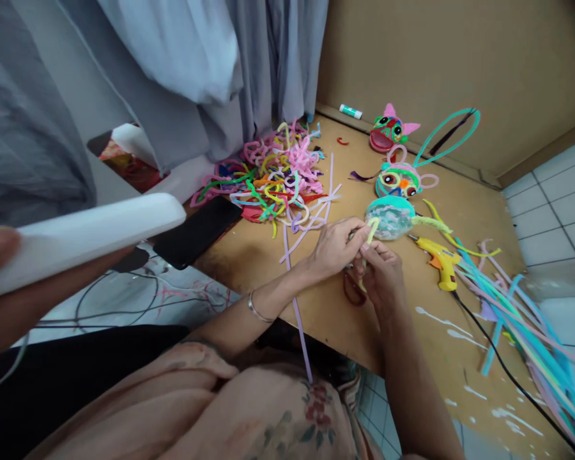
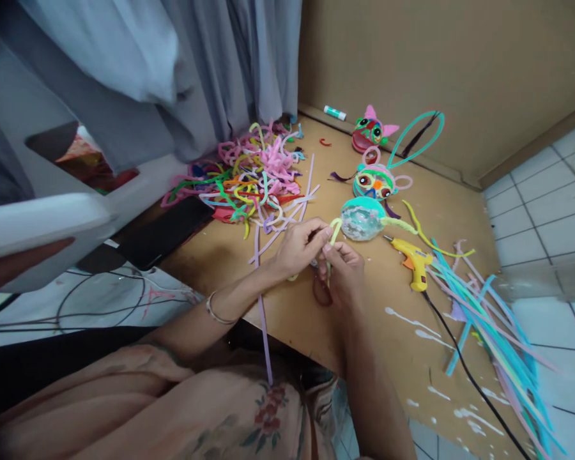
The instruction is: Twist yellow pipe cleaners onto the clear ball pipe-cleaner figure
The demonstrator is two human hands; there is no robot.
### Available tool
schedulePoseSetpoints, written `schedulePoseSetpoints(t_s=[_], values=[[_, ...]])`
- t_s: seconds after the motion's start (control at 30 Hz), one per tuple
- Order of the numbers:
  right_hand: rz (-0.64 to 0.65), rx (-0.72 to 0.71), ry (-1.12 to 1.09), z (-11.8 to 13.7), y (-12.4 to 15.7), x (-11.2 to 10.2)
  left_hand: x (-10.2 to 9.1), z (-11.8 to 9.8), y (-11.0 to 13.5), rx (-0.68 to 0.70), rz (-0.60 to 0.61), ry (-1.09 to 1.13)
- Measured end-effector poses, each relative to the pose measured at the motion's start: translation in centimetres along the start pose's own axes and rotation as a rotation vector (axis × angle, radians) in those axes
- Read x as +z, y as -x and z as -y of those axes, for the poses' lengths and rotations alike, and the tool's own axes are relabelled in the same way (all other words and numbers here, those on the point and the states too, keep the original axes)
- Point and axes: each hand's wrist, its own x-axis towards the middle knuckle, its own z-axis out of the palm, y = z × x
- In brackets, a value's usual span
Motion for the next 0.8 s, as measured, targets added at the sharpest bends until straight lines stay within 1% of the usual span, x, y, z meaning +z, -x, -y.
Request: schedulePoseSetpoints(t_s=[0.13,0.27,0.33,0.43,0.53,0.67,0.8], values=[[-0.044,-0.025,-0.001,0.28,0.12,0.12,0.08,0.45,0.07,-0.036,0.011,0.123],[-0.078,-0.057,-0.003,0.18,0.25,-0.02,0.14,0.82,-0.05,-0.084,-0.003,0.261],[-0.087,-0.08,0.028,-0.01,0.28,-0.18,0.17,0.75,-0.14,-0.091,-0.012,0.295],[-0.107,-0.09,0.117,-0.15,0.36,-0.28,0.22,0.42,-0.22,-0.106,-0.017,0.311],[-0.119,-0.071,0.21,0.1,0.53,-0.14,0.31,0.2,-0.21,-0.129,-0.017,0.302],[-0.084,-0.034,0.289,0.59,0.7,-0.05,0.49,0.29,-0.08,-0.143,-0.033,0.269],[-0.051,-0.023,0.325,0.79,0.68,-0.46,0.64,0.37,0.03,-0.139,-0.043,0.283]])
